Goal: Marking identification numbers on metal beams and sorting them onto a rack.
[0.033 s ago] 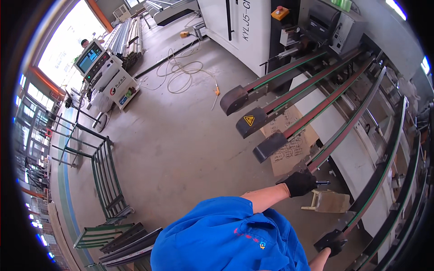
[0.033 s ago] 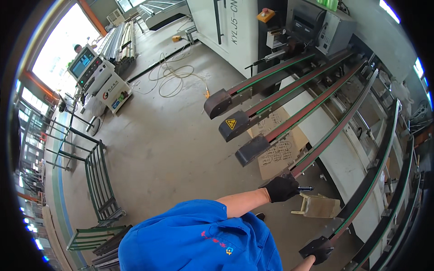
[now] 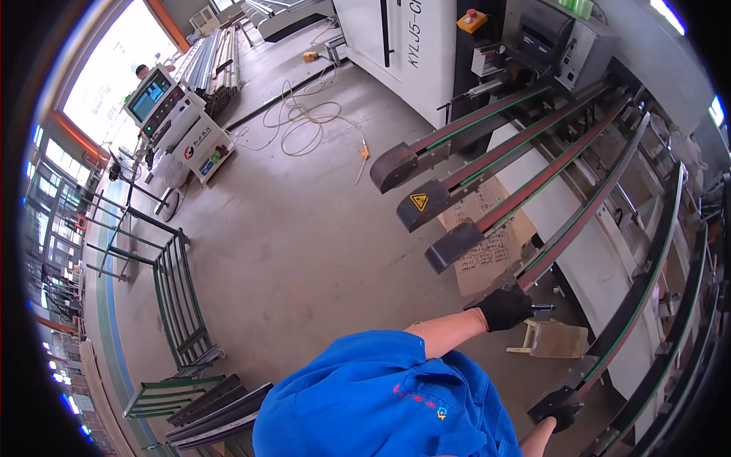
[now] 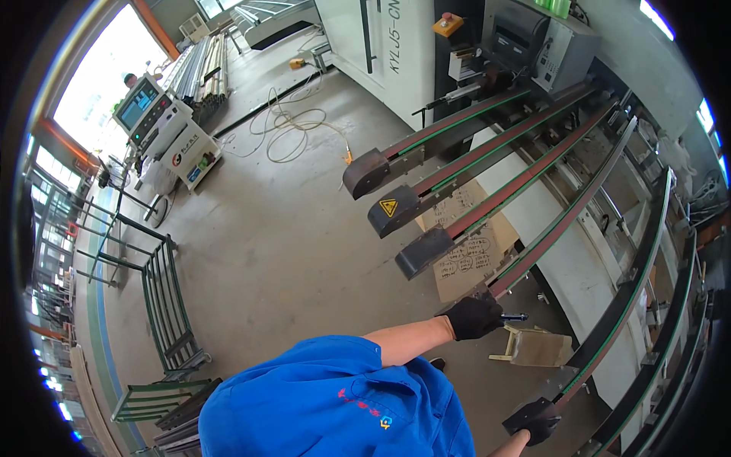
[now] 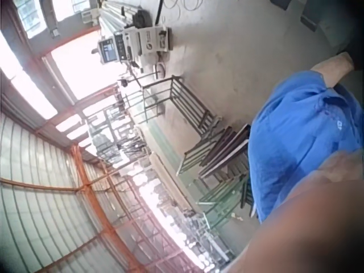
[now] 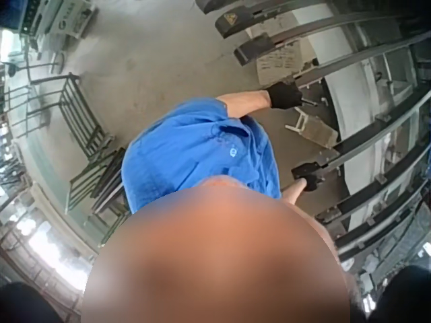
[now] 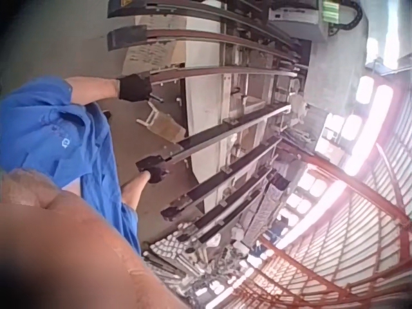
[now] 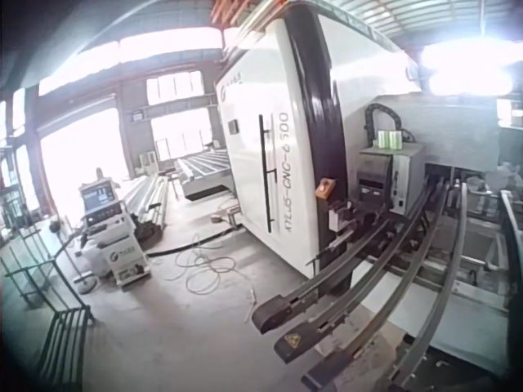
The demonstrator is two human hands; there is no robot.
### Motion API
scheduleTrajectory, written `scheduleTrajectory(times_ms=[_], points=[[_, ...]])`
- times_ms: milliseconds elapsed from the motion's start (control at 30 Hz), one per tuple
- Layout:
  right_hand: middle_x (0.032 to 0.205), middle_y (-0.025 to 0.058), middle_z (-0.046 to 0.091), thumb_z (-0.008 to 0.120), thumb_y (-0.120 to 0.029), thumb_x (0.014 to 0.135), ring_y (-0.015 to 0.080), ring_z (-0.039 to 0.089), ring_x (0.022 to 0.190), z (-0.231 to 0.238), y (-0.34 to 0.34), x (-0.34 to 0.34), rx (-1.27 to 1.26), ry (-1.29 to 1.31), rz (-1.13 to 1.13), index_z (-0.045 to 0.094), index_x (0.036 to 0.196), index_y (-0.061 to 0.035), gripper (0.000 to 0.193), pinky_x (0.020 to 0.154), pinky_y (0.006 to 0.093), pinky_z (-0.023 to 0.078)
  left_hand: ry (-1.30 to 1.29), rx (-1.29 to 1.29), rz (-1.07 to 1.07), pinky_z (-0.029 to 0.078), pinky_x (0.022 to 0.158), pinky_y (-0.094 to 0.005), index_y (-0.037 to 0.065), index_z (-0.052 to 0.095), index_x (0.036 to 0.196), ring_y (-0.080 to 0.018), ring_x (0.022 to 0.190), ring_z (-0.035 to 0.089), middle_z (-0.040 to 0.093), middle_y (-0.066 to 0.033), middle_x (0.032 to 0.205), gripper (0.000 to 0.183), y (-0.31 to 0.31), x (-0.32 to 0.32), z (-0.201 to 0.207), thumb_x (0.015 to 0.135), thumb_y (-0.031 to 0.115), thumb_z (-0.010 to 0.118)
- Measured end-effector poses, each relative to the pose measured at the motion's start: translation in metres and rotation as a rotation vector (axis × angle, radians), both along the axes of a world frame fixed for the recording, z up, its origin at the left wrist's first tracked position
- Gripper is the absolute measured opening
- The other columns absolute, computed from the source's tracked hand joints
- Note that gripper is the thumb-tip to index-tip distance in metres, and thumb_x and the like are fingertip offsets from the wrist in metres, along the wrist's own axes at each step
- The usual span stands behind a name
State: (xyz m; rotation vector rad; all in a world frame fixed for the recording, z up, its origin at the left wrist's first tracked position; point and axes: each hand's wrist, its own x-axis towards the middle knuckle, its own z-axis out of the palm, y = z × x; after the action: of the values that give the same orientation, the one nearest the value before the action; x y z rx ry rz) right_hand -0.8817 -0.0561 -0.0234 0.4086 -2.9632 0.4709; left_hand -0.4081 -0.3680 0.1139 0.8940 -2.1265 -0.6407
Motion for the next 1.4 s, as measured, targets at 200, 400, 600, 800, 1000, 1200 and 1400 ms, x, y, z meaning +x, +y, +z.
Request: scheduleTrajectory(times_ms=[200, 400, 600, 800, 1000, 1200, 1400], points=[[0.095, 0.0122, 0.08, 0.057, -0.066, 0.099, 0.0319, 0.076, 0.088, 0.013, -0.002, 0.003, -0.213, -0.063, -0.096, 0.081, 0.106, -0.0118, 0.06, 0.073, 0.0446, 0.06, -0.044, 0.032, -0.005, 0.054, 0.062, -0.0504, 0.009, 0.063, 0.093, -0.0393, 0.077, 0.067, 0.065, -0.0175, 0.083, 0.024, 0.0, 0.0, 0.0, 0.096, 0.032, 0.068], [0.09, 0.0104, 0.079, 0.053, -0.07, 0.098, 0.0332, 0.076, 0.082, -0.022, 0.011, -0.034, -0.216, -0.107, -0.139, 0.082, 0.101, -0.0125, 0.064, 0.07, 0.0465, 0.06, -0.022, 0.016, 0.012, 0.054, 0.061, -0.0503, 0.009, 0.063, 0.092, -0.0393, 0.076, 0.067, 0.065, -0.0171, 0.082, 0.025, 0.001, 0.001, 0.001, 0.096, 0.033, 0.068], [0.087, 0.0084, 0.078, 0.056, -0.065, 0.099, 0.0317, 0.075, 0.083, 0.006, -0.004, -0.006, -0.238, -0.124, -0.154, 0.082, 0.101, -0.0115, 0.059, 0.071, 0.0436, 0.06, -0.065, 0.02, 0.002, 0.054, 0.061, -0.0499, 0.009, 0.063, 0.092, -0.0388, 0.076, 0.067, 0.065, -0.0167, 0.082, 0.025, 0.001, 0.002, 0.005, 0.097, 0.033, 0.068], [0.092, 0.0117, 0.075, 0.055, -0.051, 0.101, 0.0318, 0.074, 0.084, 0.108, -0.062, 0.099, 0.453, 0.107, 0.282, 0.078, 0.112, -0.0147, 0.044, 0.073, 0.0446, 0.058, -0.089, 0.055, -0.053, 0.056, 0.06, -0.05, 0.01, 0.066, 0.096, -0.038, 0.072, 0.07, 0.067, -0.0177, 0.087, 0.021, 0.0, -0.002, -0.012, 0.098, 0.031, 0.066], [0.094, 0.0202, 0.073, 0.065, -0.056, 0.09, 0.0417, 0.073, 0.09, 0.152, -0.071, 0.118, 0.256, -0.001, 0.022, 0.076, 0.091, -0.0117, 0.046, 0.076, 0.0536, 0.058, -0.419, -0.14, 0.043, 0.057, 0.063, -0.0519, 0.009, 0.073, 0.101, -0.0368, 0.076, 0.072, 0.072, -0.0156, 0.093, 0.025, 0.0, -0.008, -0.044, 0.101, 0.03, 0.059], [0.094, 0.0185, 0.074, 0.051, -0.05, 0.1, 0.0424, 0.072, 0.09, 0.127, -0.057, 0.104, -0.273, -0.02, -0.28, 0.073, 0.093, -0.0121, 0.044, 0.08, 0.0546, 0.057, -0.185, -0.121, 0.07, 0.057, 0.068, -0.0537, 0.007, 0.069, 0.118, -0.0425, 0.084, 0.073, 0.075, -0.0196, 0.099, 0.034, -0.014, -0.007, -0.058, 0.106, 0.035, 0.056], [0.097, 0.0198, 0.074, 0.05, -0.046, 0.103, 0.0426, 0.071, 0.092, 0.131, -0.049, 0.107, -0.335, 0.008, -0.267, 0.072, 0.095, -0.0092, 0.043, 0.082, 0.0534, 0.056, -0.084, -0.011, -0.008, 0.056, 0.072, -0.0464, 0.004, 0.067, 0.114, -0.0366, 0.084, 0.073, 0.074, -0.0177, 0.094, 0.032, -0.006, -0.006, -0.035, 0.109, 0.032, 0.055]])
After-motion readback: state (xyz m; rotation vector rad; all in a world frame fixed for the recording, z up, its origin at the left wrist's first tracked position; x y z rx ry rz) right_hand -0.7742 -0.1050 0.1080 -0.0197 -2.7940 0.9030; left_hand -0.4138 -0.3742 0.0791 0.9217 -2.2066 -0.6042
